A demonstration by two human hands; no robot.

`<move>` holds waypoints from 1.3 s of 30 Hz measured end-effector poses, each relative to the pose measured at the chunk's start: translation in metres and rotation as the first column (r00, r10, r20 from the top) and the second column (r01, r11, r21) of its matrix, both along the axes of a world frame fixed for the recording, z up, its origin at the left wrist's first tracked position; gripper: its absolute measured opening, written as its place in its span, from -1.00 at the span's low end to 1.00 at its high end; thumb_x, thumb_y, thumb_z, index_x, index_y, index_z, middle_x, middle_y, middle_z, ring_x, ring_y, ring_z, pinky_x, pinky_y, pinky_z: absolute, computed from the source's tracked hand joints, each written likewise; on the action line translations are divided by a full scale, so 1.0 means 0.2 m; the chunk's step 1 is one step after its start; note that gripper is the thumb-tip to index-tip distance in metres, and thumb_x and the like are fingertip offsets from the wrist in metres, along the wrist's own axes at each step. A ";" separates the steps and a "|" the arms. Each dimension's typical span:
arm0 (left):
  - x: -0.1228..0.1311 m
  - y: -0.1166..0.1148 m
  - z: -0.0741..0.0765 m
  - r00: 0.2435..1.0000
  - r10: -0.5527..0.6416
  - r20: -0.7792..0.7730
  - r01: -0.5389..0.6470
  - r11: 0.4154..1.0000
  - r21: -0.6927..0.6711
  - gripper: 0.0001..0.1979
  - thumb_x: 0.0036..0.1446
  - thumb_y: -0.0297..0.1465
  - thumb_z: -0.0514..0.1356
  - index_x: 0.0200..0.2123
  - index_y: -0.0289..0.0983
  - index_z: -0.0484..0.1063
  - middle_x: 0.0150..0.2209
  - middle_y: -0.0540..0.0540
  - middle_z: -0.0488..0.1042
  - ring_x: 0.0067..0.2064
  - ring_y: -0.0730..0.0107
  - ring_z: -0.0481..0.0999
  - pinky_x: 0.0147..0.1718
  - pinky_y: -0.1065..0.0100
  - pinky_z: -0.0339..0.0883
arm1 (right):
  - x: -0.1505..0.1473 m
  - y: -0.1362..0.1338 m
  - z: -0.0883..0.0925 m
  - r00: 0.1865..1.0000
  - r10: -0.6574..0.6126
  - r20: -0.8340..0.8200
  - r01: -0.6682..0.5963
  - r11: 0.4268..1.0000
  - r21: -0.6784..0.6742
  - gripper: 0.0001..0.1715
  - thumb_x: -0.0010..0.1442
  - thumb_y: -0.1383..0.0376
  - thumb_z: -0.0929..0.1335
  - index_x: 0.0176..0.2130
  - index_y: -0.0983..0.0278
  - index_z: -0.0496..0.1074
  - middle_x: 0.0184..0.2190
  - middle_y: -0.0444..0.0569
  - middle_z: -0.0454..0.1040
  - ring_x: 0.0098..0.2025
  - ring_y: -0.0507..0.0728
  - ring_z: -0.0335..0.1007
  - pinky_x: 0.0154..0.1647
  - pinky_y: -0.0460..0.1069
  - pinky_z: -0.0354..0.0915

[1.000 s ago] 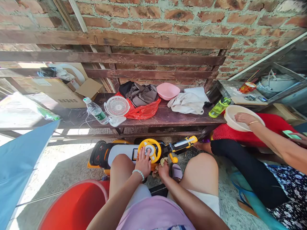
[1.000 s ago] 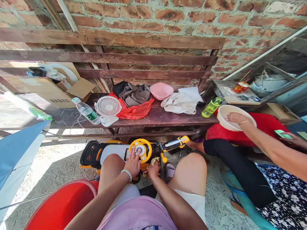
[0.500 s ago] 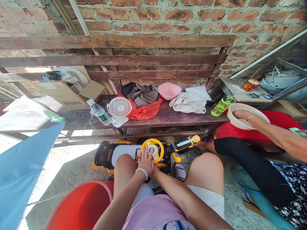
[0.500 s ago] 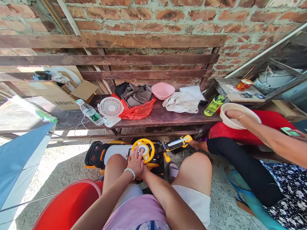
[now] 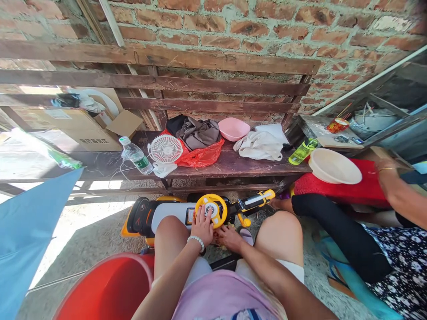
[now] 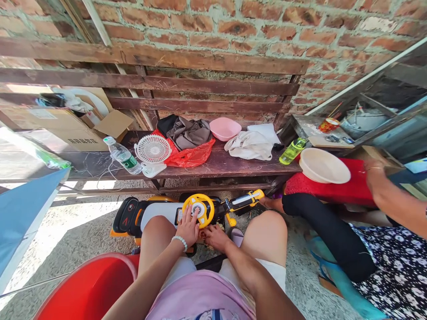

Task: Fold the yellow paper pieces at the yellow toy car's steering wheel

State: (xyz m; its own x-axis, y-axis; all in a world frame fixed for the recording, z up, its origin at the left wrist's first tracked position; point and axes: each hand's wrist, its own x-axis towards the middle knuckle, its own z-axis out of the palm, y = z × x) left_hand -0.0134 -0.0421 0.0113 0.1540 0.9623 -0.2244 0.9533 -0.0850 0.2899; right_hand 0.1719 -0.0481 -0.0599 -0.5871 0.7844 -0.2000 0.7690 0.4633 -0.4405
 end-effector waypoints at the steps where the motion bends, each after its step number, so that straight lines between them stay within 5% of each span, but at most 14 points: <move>1: 0.00 0.00 0.00 1.000 0.000 0.002 0.000 1.000 0.003 -0.29 0.35 -0.40 0.04 0.53 -0.23 0.02 0.58 -0.25 -0.17 0.58 -0.05 -0.18 0.40 -0.13 0.11 | 0.04 -0.01 0.01 0.987 0.106 0.124 -0.109 0.994 0.014 -0.72 0.23 0.40 0.39 -0.11 0.16 0.64 0.14 0.08 0.54 0.18 0.28 0.34 0.16 0.18 0.35; 3: 0.00 0.00 -0.01 1.000 0.005 0.004 -0.005 1.000 0.012 -0.29 0.35 -0.41 0.05 0.53 -0.23 0.03 0.58 -0.25 -0.16 0.58 -0.03 -0.18 0.41 -0.11 0.09 | 0.06 -0.05 0.02 0.968 0.107 0.225 -0.112 0.994 0.008 -0.68 0.28 0.41 0.35 -0.08 0.16 0.65 0.18 0.12 0.48 0.19 0.30 0.31 0.12 0.18 0.37; 6: 0.00 0.00 -0.03 1.000 0.007 0.012 -0.007 0.999 0.042 -0.30 0.35 -0.41 0.06 0.52 -0.23 0.05 0.58 -0.25 -0.15 0.58 -0.02 -0.17 0.44 -0.10 0.02 | 0.01 -0.09 0.05 0.960 -0.072 0.272 0.075 0.997 -0.002 -0.63 0.28 0.42 0.32 -0.05 0.15 0.65 0.15 0.13 0.46 0.14 0.29 0.33 0.04 0.11 0.40; 12: -0.02 0.00 -0.05 1.000 0.003 -0.004 -0.003 0.998 0.065 -0.31 0.35 -0.40 0.06 0.52 -0.24 0.06 0.57 -0.26 -0.14 0.57 -0.03 -0.15 0.45 -0.11 0.02 | 0.02 -0.06 0.13 0.939 -0.329 0.103 0.312 0.938 0.148 -0.51 0.34 0.42 0.26 0.11 0.08 0.58 0.31 0.04 0.36 0.24 0.27 0.30 0.21 0.12 0.33; 17: -0.01 0.00 -0.05 1.000 0.008 -0.019 -0.006 0.997 0.078 -0.31 0.36 -0.41 0.05 0.52 -0.26 0.05 0.57 -0.29 -0.14 0.57 -0.04 -0.15 0.44 -0.13 0.03 | 0.03 0.03 0.11 0.928 -0.343 0.143 0.295 0.914 0.279 -0.37 0.37 0.45 0.21 0.33 0.14 0.42 0.52 0.09 0.10 0.49 0.38 0.01 0.32 0.29 0.28; 30: 0.00 0.01 -0.08 1.000 0.020 -0.021 -0.019 0.997 0.069 -0.29 0.35 -0.39 0.07 0.52 -0.23 0.04 0.57 -0.26 -0.15 0.57 -0.08 -0.17 0.45 -0.16 0.00 | -0.01 0.20 0.05 0.871 -0.481 0.100 0.452 0.865 0.221 -0.20 0.32 0.52 0.11 0.47 0.26 0.21 0.51 0.19 0.09 0.48 0.35 0.09 0.30 0.29 0.34; 35: -0.01 0.00 -0.08 1.000 0.021 -0.016 -0.020 0.997 0.079 -0.31 0.36 -0.42 0.05 0.52 -0.27 0.06 0.57 -0.29 -0.14 0.57 -0.08 -0.16 0.41 -0.16 0.10 | 0.00 0.23 0.10 0.905 -0.393 0.162 0.364 0.914 0.181 -0.23 0.33 0.54 0.11 0.44 0.29 0.26 0.46 0.19 0.20 0.50 0.35 0.06 0.32 0.29 0.32; 39: -0.01 -0.01 -0.07 1.000 0.016 -0.024 -0.014 0.997 0.070 -0.31 0.36 -0.42 0.06 0.52 -0.25 0.05 0.57 -0.28 -0.13 0.57 -0.04 -0.13 0.42 -0.10 0.09 | -0.01 0.11 0.09 0.959 -0.242 0.146 0.216 0.961 0.175 -0.30 0.36 0.49 0.17 0.39 0.23 0.34 0.42 0.17 0.29 0.48 0.33 0.07 0.33 0.26 0.30</move>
State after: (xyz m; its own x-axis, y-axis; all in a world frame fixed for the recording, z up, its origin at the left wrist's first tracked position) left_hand -0.0153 -0.0433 -0.0034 0.1348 0.9778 -0.1604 0.9613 -0.0898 0.2606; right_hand 0.1696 -0.0266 -0.0415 -0.3574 0.9230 -0.1427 0.9180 0.3190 -0.2356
